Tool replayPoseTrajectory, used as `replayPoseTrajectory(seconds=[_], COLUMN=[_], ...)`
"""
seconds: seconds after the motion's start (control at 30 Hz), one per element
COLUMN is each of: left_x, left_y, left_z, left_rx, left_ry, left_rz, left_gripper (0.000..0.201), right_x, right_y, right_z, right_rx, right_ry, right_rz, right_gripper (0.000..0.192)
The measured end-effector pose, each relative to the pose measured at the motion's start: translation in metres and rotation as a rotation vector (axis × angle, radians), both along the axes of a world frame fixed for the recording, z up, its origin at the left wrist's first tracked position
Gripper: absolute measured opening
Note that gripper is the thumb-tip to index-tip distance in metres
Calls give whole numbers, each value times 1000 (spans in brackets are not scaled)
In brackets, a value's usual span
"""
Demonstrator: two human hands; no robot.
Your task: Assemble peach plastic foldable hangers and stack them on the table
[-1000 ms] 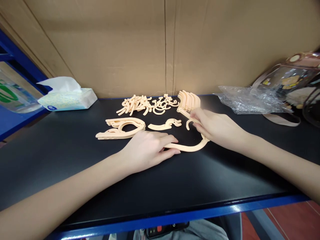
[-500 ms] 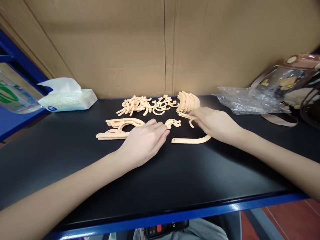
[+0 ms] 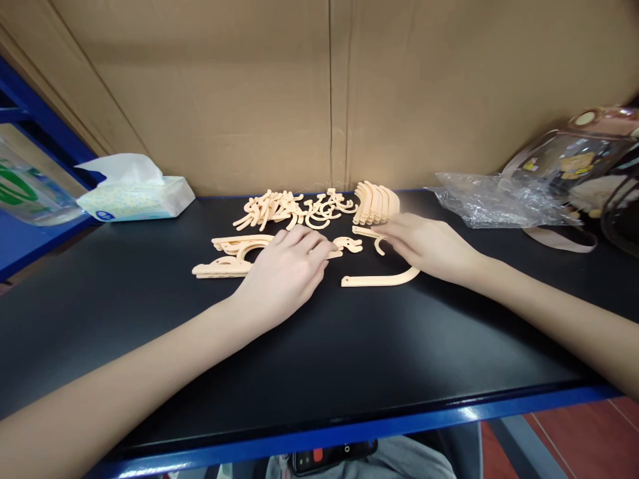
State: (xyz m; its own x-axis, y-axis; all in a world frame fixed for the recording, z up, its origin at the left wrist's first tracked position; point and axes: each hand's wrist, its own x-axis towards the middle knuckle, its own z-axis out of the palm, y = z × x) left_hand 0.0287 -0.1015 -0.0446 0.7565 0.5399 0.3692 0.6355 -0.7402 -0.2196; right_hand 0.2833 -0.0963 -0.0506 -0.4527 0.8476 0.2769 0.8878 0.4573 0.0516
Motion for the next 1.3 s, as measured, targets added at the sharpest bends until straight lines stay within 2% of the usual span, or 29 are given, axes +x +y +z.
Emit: replayPoseTrajectory(seconds=[0.13,0.4,0.6,0.73,0.87,0.97,1.03,1.13,1.3], left_x=[-2,-3,-3,-3,-3,-3,-3,-3,-2], left_y=[5,6,6,6,5,5,5,4,0], left_z=[-3,-2,-2,-2,-2,-1,-1,-3,-5], left_rx=[5,114,119,94,83,83,89,96,94], left_ry=[38,102,94,79,73,64,63,72,34], left_rz=[42,25,36,37,41,35,30,29,63], left_gripper=[26,22,22,22,23,23,22,21,21], right_x=[3,9,9,7,0,-9,-14,-19,-19], right_y=[3,11,9,4,-9,-19,-23,-26,-26], right_z=[-1,-6,-4,1,9,10,10,8,7], right_rx=[-16,-34,-9,66,84,24,-37,-79,22], right_ry=[8,33,-15,-28,6,7,-1,-12,-78], right_rz=[39,124,96,104,286,424,455,442,377], right_gripper=[38,38,43,35,35,34,27,20,16])
